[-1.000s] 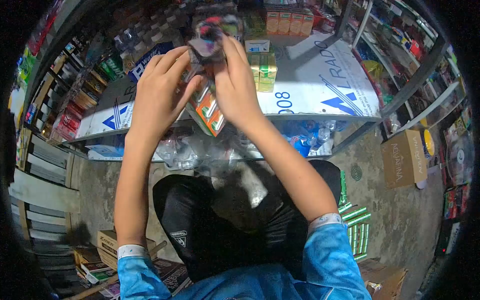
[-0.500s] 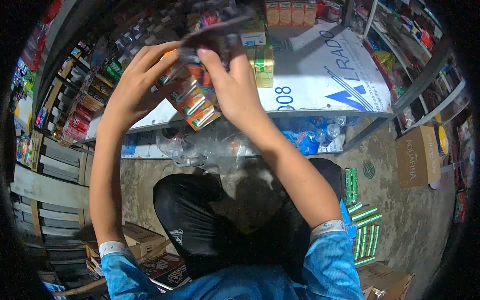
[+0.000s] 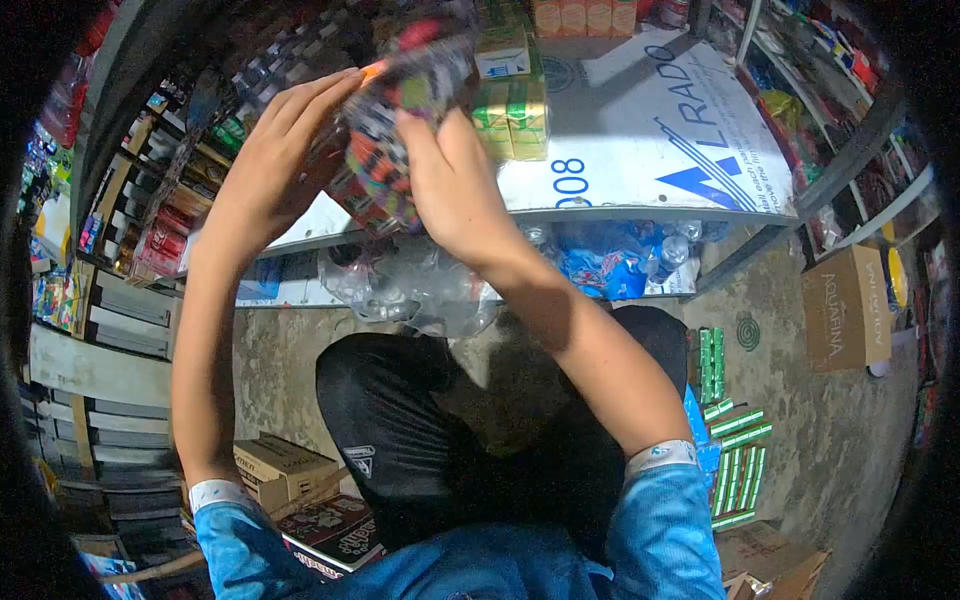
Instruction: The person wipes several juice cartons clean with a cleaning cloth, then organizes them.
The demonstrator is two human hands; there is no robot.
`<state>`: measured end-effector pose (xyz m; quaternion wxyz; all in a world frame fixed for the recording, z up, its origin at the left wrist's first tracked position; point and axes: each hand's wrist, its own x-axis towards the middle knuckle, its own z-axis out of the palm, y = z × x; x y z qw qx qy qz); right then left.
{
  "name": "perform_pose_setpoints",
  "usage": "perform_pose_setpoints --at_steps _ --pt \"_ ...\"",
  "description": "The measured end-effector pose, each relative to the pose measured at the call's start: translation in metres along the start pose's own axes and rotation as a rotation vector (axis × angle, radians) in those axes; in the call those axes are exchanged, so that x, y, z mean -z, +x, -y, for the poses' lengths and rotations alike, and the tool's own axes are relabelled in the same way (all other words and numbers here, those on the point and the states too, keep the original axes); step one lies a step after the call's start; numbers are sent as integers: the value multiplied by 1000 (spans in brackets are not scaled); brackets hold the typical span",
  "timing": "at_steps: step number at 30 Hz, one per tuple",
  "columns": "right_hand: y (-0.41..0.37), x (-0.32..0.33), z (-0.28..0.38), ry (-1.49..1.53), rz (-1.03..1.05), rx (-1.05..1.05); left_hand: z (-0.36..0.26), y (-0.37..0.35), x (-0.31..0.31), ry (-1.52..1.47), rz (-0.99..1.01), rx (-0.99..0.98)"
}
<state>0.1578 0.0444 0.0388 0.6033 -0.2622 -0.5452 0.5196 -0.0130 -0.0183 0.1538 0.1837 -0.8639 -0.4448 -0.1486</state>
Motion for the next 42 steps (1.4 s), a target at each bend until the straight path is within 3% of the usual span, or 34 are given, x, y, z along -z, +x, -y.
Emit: perform_pose_setpoints --at_steps 3,5,6,8,9,10,11,13,14,17,18,19,21,22,25,27,29,31,33,34,35,37,39,42 --pt "1 -1 14 -138 148 50 -1 -6 -6 -22 -48 -26" --pt "-12 -6 -25 -307 -77 490 -2 -6 -12 -7 -120 2" --pt "-25 10 -45 -313 77 157 -6 -5 -14 9 -117 32" --pt "-31 24 -63 -397 123 108 -14 3 -17 6 -120 86" --pt "-31 20 -38 -473 175 62 -17 6 -19 13 -122 145" --pt "-28 25 -8 -228 246 -391 -17 8 -24 48 -165 140" --pt "-25 22 3 -228 244 -395 -20 9 -27 44 -162 141" --pt "-12 13 11 -98 180 229 -25 10 -29 47 -205 191" --pt "-9 10 13 -128 153 274 -25 11 -31 47 -235 184" --pt "-17 18 -30 -364 197 240 -21 12 -32 23 -238 203" --pt "-24 21 -36 -451 224 107 -22 15 -32 24 -238 191" --pt "-28 31 -42 -451 210 104 -24 16 -32 31 -252 225" --pt "-31 45 -17 -491 394 -106 -27 19 -38 20 -267 258" --pt "-34 42 -24 -530 240 193 -27 19 -42 82 -287 276" --pt "-29 33 22 -464 295 270 -30 20 -49 139 -315 320" --pt "-42 32 -6 -590 331 249 -32 25 -45 78 -305 404" --pt "-52 41 -33 -814 367 251 -21 27 -51 80 -346 361" --pt "-49 65 -41 -853 429 194 -20 30 -56 163 -351 405" --pt "-26 85 -22 -749 593 266 -23 34 -57 146 -373 436" --pt "-17 89 -7 -633 574 94 -18 33 -59 69 -406 439" --pt "-13 92 9 -466 507 -225 -11 31 -61 -3 -438 443" --pt "5 108 -4 -576 369 8 2 25 -65 -86 -527 349" --pt "16 106 1 -395 251 -77 9 19 -60 -119 -531 117" --pt "15 76 -20 -121 192 -210 10 11 -60 -184 -529 120"
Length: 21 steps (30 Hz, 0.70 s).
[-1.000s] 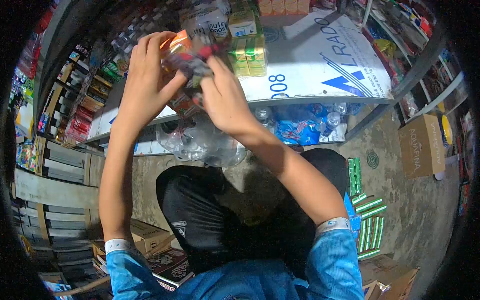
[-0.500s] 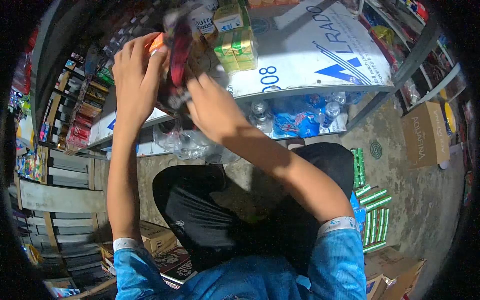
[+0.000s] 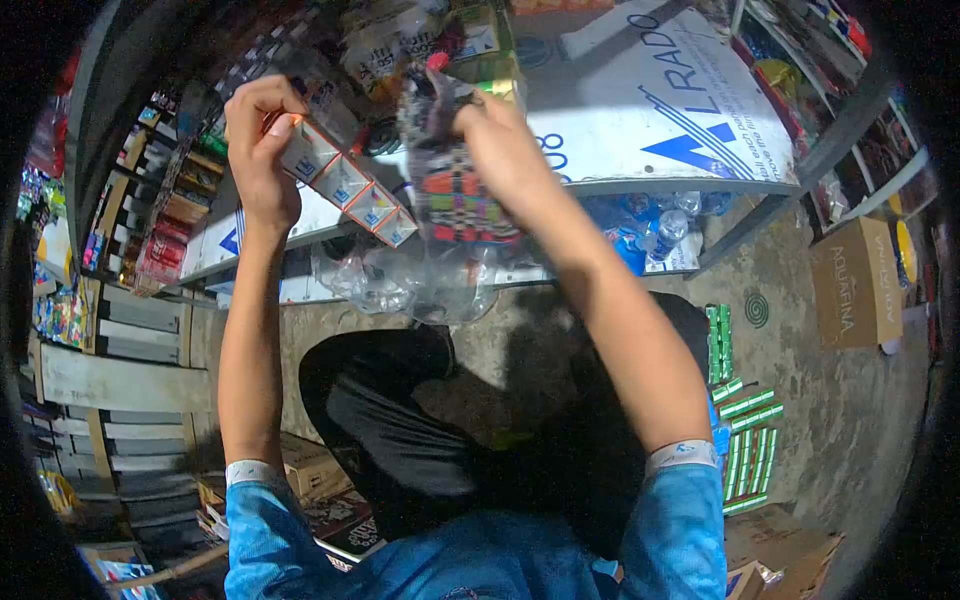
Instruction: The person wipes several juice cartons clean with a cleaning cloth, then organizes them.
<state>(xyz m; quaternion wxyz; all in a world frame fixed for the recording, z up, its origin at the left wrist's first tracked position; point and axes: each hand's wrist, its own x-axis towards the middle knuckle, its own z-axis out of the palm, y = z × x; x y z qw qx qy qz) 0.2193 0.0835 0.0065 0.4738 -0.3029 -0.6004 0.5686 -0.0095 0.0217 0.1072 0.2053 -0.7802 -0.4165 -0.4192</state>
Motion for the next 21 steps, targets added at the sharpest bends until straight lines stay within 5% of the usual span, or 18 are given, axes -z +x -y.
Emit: perform_pose_setpoints --at_steps 1,3,5,8,12,15,18,21 --pt "-1 -17 2 108 -20 -52 0 -2 2 -44 -31 -21" --pt "-8 -62 -38 -251 -20 409 -16 -9 6 44 -6 47" --pt "-22 -106 -14 -47 -39 -34 -29 -17 2 -91 -179 285" --pt "-9 -123 22 254 80 120 -17 -35 15 -130 -150 364" --pt "-6 -141 45 154 67 455 -11 -49 27 -130 -146 503" --pt "3 -139 -17 -87 -44 75 0 -46 28 -216 -159 462" --pt "-5 -148 -17 -159 -182 158 -4 -43 19 -271 -188 394" --pt "-8 -144 37 154 -32 263 -11 -43 12 -286 -225 357"
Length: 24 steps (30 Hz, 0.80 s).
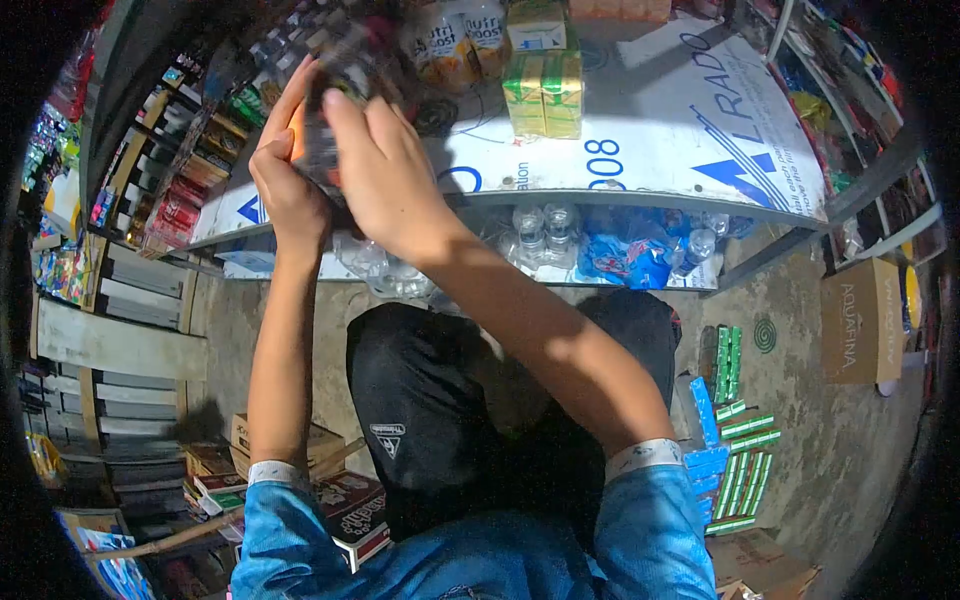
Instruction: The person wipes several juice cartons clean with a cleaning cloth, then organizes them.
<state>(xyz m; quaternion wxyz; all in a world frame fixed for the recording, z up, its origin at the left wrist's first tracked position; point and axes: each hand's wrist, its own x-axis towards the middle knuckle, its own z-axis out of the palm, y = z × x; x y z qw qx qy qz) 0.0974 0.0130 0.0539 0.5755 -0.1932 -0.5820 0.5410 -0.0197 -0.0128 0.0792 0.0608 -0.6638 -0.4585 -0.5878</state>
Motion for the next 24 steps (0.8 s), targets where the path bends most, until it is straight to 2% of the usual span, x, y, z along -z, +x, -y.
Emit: perform_pose_setpoints --at_steps 1,2,4,5,6,8,10,11,12,13,14,15,16,18,19,20,22,24 --pt "-2 1 10 -7 34 136 -3 -4 3 89 8 45" --pt "-5 1 -2 -5 39 125 -4 -8 3 95 8 57" --pt "-10 2 -49 -136 -102 -1 -5 -9 3 212 -47 121" --pt "-9 -1 -77 -127 -192 -128 3 0 3 -10 -9 33" --pt "-5 4 -79 -209 -128 -368 3 1 3 -12 -3 29" --pt "9 0 -72 14 -118 -268 4 0 4 25 8 -21" --pt "13 5 -3 -88 11 -27 3 -2 7 37 13 -37" --pt "8 5 16 -95 35 67 -5 -2 8 76 41 28" --pt "5 2 4 -87 41 59 -10 -2 11 116 73 93" --pt "3 0 -22 -114 -41 43 -4 0 15 153 85 71" --pt "3 -2 -47 -141 -123 37 12 4 20 62 112 60" --pt "-1 -1 -72 -238 -180 -96 6 9 26 200 139 54" --pt "0 11 -76 -287 -71 -339 -4 13 31 332 172 54" --pt "6 14 -84 -377 -88 -261 -32 29 41 409 343 245" --pt "6 17 -85 -382 -89 -260 -29 36 44 319 395 344" --pt "2 16 -80 -344 -94 -258 -35 43 44 320 392 354" --pt "-5 13 -78 -303 -89 -259 -49 59 45 459 629 453" --pt "-4 12 -84 -260 -152 -255 -33 71 49 517 652 426"
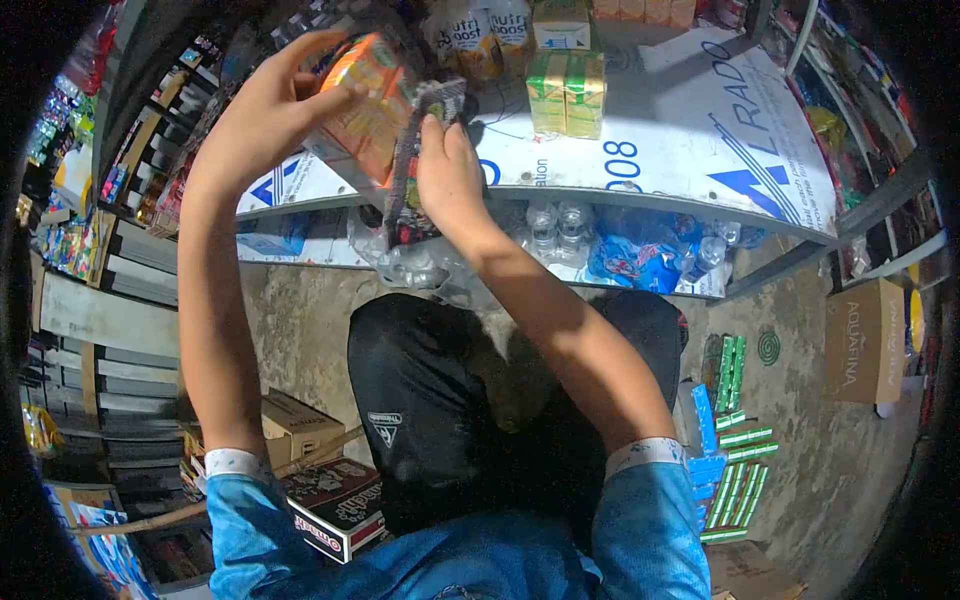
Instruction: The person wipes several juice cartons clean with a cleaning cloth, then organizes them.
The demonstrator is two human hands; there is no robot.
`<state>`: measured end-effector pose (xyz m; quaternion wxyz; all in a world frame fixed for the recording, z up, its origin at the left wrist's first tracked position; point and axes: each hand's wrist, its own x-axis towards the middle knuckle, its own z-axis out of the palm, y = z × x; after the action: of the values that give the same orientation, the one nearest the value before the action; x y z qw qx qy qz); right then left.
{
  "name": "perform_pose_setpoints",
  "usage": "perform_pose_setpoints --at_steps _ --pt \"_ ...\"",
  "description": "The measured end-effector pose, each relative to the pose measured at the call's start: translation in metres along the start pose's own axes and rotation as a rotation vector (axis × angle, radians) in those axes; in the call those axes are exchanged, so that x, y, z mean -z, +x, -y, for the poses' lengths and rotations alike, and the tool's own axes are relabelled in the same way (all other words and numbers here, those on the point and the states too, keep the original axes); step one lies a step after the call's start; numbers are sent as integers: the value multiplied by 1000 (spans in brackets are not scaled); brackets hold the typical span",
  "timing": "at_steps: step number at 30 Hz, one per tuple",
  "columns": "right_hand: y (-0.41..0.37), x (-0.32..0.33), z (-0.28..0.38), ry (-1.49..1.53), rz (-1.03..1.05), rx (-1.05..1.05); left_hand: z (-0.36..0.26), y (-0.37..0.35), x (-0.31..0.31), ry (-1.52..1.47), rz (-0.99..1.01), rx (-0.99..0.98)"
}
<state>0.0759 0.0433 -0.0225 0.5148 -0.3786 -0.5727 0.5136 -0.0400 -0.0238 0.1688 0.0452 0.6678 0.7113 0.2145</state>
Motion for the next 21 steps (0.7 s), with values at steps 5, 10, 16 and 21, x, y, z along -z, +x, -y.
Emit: perform_pose_setpoints --at_steps 5,10,16,21 --pt "20 13 4 741 45 -326 18 23 10 -247 265 -316" --pt "-10 33 91 236 246 133 39 20 -14 174 -44 -614" --pt "-3 -15 -22 13 -75 184 26 5 -11 295 -56 -479" --pt "-20 12 53 -25 104 441 44 4 -9 96 -27 -677"
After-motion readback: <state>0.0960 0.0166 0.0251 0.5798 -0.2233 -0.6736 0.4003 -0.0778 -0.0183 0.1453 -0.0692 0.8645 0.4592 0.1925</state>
